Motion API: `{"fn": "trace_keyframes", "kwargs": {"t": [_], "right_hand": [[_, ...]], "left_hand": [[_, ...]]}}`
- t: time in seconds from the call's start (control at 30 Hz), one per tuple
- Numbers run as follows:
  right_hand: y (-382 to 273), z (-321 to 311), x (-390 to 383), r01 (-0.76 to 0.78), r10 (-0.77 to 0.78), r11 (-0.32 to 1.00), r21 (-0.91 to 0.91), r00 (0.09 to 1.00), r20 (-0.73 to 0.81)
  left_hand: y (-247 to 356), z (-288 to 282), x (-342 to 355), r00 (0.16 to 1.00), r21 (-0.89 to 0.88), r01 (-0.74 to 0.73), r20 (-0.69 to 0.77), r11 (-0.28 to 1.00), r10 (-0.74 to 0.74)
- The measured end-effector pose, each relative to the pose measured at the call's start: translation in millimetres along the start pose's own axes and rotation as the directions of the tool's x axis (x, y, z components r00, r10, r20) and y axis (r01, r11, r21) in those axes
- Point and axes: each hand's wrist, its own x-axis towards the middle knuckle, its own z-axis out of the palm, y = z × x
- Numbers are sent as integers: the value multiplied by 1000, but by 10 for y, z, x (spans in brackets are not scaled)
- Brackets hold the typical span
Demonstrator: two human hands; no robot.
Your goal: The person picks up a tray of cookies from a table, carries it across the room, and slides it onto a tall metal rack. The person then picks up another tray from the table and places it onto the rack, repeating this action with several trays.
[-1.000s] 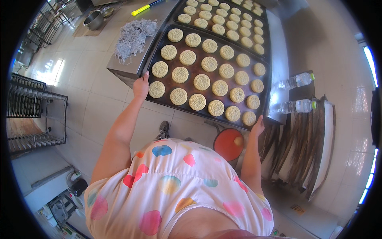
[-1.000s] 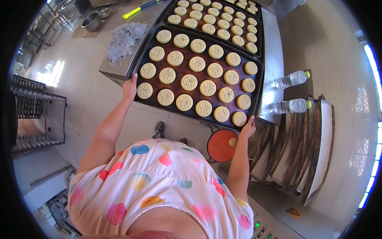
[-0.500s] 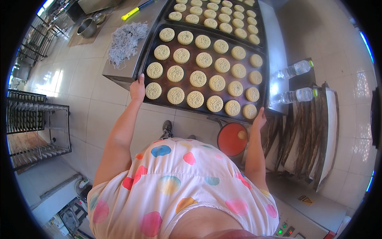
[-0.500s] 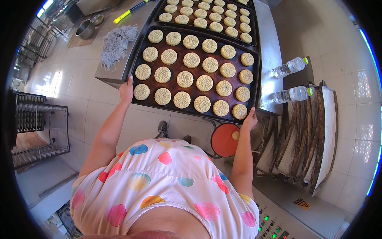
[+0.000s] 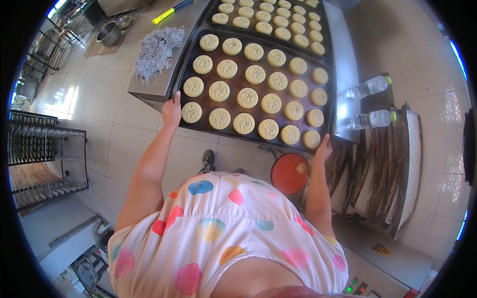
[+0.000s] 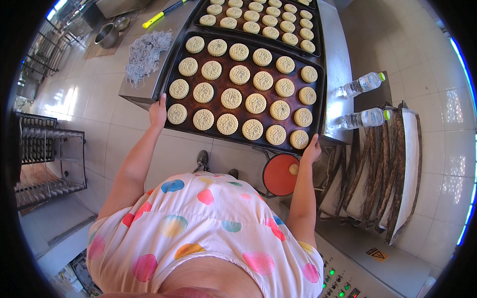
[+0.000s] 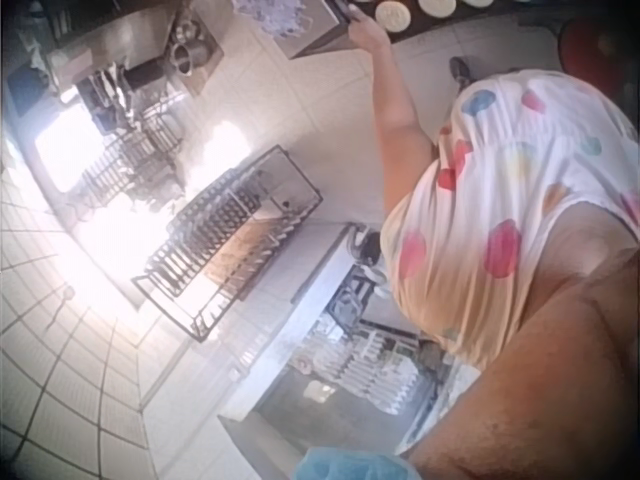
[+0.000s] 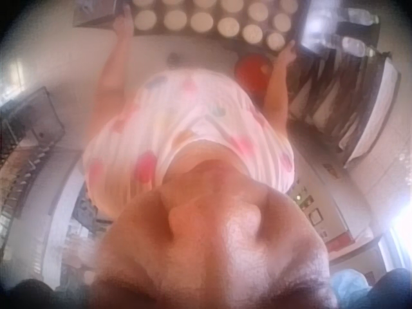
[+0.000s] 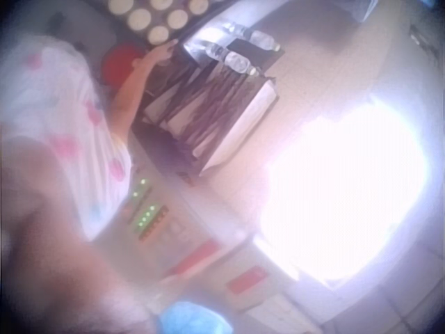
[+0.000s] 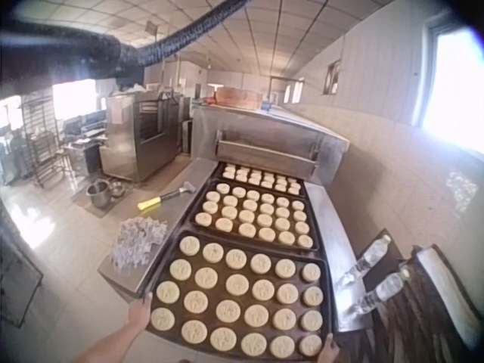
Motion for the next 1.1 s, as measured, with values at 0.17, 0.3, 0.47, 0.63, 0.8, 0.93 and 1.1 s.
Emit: {"fn": "trace_keyframes", "kwargs": {"t": [0.17,0.3,0.47,0.63,0.8,0.93,1.1], "right_hand": [[82,-23,60,-15,15,1000,4,1000,7],[39,20,18,2,-2,1000,25,1000,4],[84,-23,67,9,-8,999,-44,1000,17],[58,-18,44,6,-5,999,-42,1000,12],[53,-14,46,22,-22,999,-28,1000,7],[43,-10,37,16,-16,999,-33,1000,2],[71,-5,36,40,-40,999,-23,999,-6]], "left_hand": [[28,3,-5,1000,-16,-1,-4,1000,1],[10,-4,-2,1000,-14,10,-14,1000,-10],[-10,21,3,1000,-50,20,-18,999,-21],[-24,28,17,1000,-37,20,-9,999,-21],[-26,36,31,1000,-23,29,10,999,-28],[-38,48,43,1000,-27,24,3,999,-24],[-47,50,34,1000,-26,19,-4,999,-19]]}}
